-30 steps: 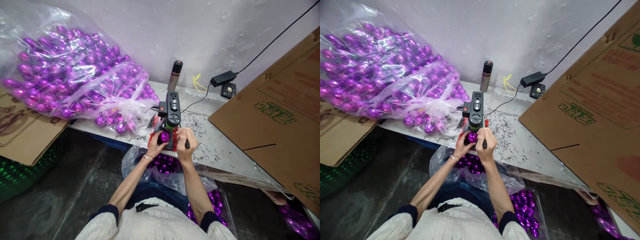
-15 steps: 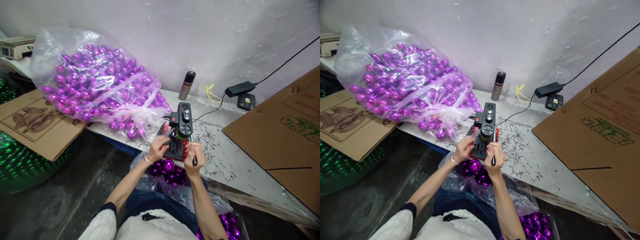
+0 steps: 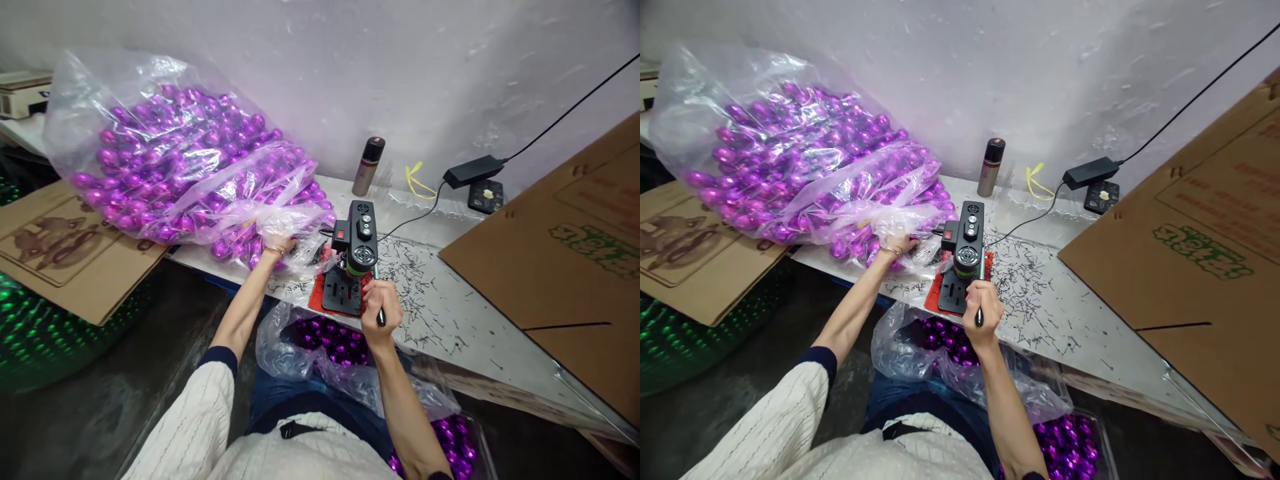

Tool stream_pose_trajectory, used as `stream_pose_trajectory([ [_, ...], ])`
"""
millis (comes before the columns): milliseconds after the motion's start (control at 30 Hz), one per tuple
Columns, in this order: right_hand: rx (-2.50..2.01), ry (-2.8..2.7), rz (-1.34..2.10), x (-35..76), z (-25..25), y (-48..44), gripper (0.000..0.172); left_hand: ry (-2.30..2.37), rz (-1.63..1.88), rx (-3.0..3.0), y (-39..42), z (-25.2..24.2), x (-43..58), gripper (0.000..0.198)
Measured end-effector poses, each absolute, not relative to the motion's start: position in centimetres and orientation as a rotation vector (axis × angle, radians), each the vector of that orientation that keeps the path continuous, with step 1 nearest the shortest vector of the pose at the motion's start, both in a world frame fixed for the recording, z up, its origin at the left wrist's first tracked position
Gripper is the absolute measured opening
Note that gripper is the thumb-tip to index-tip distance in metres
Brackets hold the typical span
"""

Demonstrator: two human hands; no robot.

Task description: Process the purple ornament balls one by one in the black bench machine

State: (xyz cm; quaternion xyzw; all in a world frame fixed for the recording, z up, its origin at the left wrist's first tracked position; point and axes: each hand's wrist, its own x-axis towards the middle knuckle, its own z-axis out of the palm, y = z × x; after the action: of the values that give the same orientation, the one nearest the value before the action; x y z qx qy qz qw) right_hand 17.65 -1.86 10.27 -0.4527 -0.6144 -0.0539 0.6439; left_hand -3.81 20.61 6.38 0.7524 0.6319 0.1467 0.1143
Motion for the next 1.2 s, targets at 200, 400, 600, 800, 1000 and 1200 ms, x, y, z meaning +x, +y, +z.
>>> stream_pose_trajectory([
  [200, -1.037, -1.401, -0.111, 17.6, 10.8, -1.8, 0.028, 1.239, 0.898, 1.721, 14.9, 7.6, -4.1, 0.063],
  [400, -1.061, -1.389, -0.092, 17.9, 11.8, -1.6, 0.028, 0.824, 0.907, 0.908, 6.9, 6.3, -1.6, 0.063],
  [600, -1.087, -1.424, -0.076, 18.1, 12.7, -1.7, 0.028, 0.837, 0.998, 0.597, 4.7, 3.8, 1.1, 0.042],
  [800, -1.13, -1.408, -0.08, 18.2, 14.0, -1.2, 0.03, 0.857, 1.017, 0.494, 4.3, 3.7, 2.3, 0.046],
  [1000, -1.187, -1.422, -0.089, 18.2, 14.8, -1.0, 0.033, 0.942, 1.047, 0.646, 4.6, 3.3, 2.6, 0.051],
  [1200, -1.195, -1.423, -0.067, 18.2, 15.1, -1.2, 0.031, 1.022, 1.118, 0.998, 4.6, 1.9, 4.0, 0.057],
])
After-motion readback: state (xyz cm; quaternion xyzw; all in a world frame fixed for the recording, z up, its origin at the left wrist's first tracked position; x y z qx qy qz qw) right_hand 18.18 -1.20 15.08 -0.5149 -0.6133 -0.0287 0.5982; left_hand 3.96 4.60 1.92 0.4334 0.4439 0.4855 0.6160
